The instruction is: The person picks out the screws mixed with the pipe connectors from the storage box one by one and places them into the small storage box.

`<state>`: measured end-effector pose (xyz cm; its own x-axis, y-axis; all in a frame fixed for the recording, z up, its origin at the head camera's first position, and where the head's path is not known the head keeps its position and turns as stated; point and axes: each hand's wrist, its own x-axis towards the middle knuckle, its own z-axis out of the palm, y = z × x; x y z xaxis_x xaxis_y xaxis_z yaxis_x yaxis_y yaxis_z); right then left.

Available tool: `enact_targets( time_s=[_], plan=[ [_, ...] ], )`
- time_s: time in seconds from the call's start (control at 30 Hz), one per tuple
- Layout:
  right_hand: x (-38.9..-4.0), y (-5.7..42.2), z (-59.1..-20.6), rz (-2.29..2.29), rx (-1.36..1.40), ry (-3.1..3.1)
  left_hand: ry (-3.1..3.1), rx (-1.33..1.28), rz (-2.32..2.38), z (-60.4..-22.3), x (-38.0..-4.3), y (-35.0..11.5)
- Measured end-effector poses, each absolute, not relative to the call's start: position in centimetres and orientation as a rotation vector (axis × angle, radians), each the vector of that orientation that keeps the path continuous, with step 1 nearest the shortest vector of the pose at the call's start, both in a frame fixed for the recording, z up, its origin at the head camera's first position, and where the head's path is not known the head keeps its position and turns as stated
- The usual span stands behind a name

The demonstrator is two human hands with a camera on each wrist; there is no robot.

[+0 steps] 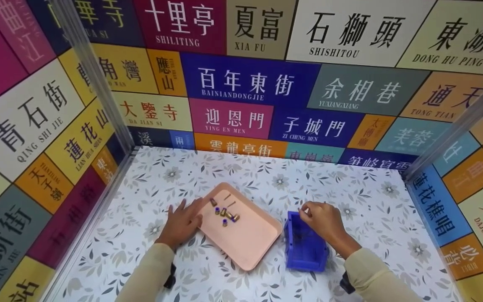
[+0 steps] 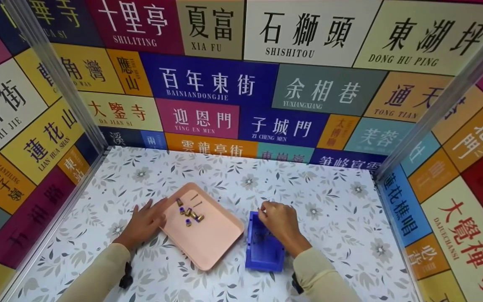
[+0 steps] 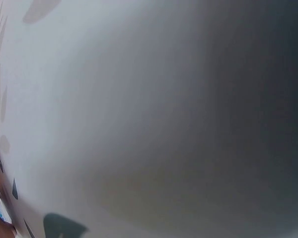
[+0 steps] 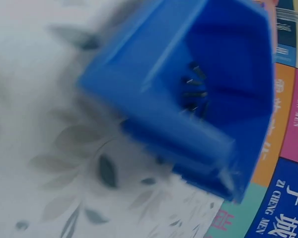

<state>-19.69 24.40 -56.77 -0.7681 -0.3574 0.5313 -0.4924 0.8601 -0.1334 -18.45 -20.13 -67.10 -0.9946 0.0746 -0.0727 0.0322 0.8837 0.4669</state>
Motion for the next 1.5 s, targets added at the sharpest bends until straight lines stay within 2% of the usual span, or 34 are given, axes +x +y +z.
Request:
enact_targets(
  time_s=[0.53, 1.17, 1.5],
  plan=[
    [-18.0, 25.9, -58.7, 0.249, 0.746, -2.659, 2.976, 0.086, 0.735, -67.0, -18.5, -20.1],
    [-18.1, 26.7, -59.0, 0.301, 0.766, -2.622, 3.011, 0.142, 0.737, -67.6, -18.5, -20.5],
    [-18.2, 26.5, -58.9, 0.308, 0.764, -2.637, 2.967, 0.091, 0.744, -67.2, -18.5, -20.3]
  ],
)
